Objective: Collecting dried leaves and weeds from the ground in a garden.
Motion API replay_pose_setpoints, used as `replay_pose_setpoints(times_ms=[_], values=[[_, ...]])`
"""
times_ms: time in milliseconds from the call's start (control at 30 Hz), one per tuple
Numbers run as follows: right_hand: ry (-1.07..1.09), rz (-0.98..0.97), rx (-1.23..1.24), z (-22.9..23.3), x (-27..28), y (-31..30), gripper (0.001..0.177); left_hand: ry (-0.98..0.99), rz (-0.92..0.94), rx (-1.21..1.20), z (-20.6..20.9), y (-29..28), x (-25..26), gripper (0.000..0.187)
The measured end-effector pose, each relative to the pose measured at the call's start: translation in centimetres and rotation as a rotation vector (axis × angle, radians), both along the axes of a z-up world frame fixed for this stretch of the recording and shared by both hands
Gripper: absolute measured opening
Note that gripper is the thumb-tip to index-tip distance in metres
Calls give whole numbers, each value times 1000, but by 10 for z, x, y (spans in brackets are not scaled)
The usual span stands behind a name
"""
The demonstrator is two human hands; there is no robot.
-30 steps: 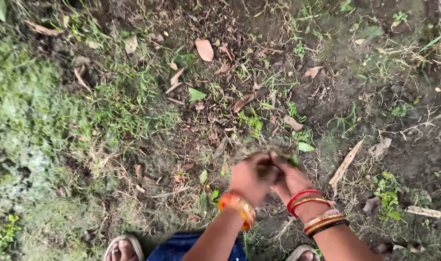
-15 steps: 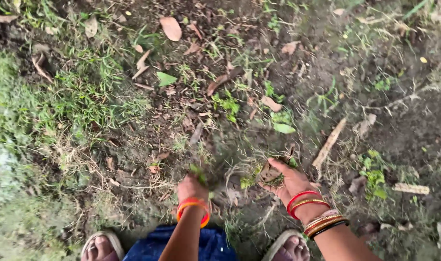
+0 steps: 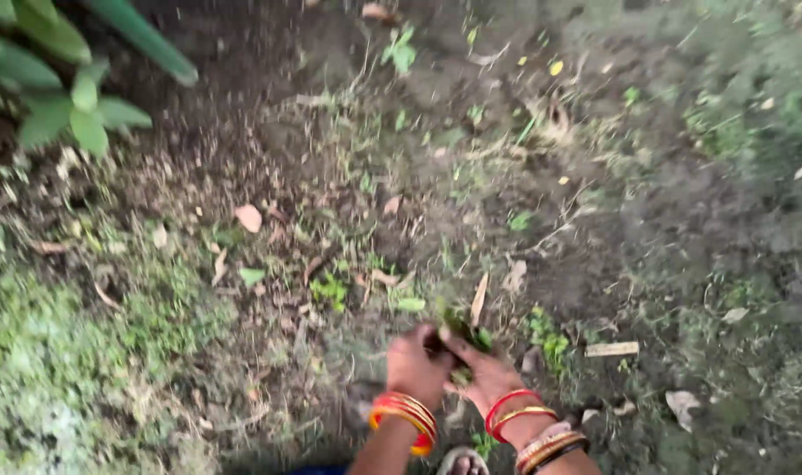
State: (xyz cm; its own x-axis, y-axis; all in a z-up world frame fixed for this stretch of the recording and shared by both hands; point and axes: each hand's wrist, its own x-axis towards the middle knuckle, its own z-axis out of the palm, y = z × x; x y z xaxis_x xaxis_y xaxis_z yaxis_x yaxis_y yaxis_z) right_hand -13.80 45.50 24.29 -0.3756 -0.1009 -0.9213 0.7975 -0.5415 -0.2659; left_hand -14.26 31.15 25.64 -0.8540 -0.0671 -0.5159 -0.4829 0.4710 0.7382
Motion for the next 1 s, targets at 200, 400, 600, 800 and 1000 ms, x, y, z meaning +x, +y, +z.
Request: replay_pose_setpoints(times_ms=[200,400,600,800,1000], values=[[138,-108,188,-28,-15,60,35,-50,-127,278,-22,14,-25,21],[14,-221,232,-48,-28,97,30,-157,-178,-455,-130,-51,-86,36],[75,-202,212,-134,-40,62,31,-298,-678,-714,-249,-69,-111,47],[-280,13,395,-173,-74,5,49,-94,-271,-421,-271,-83,-118,20],[241,288,425,-101,-185,-86,31,161,-280,-134,-135,-61,-202,26]])
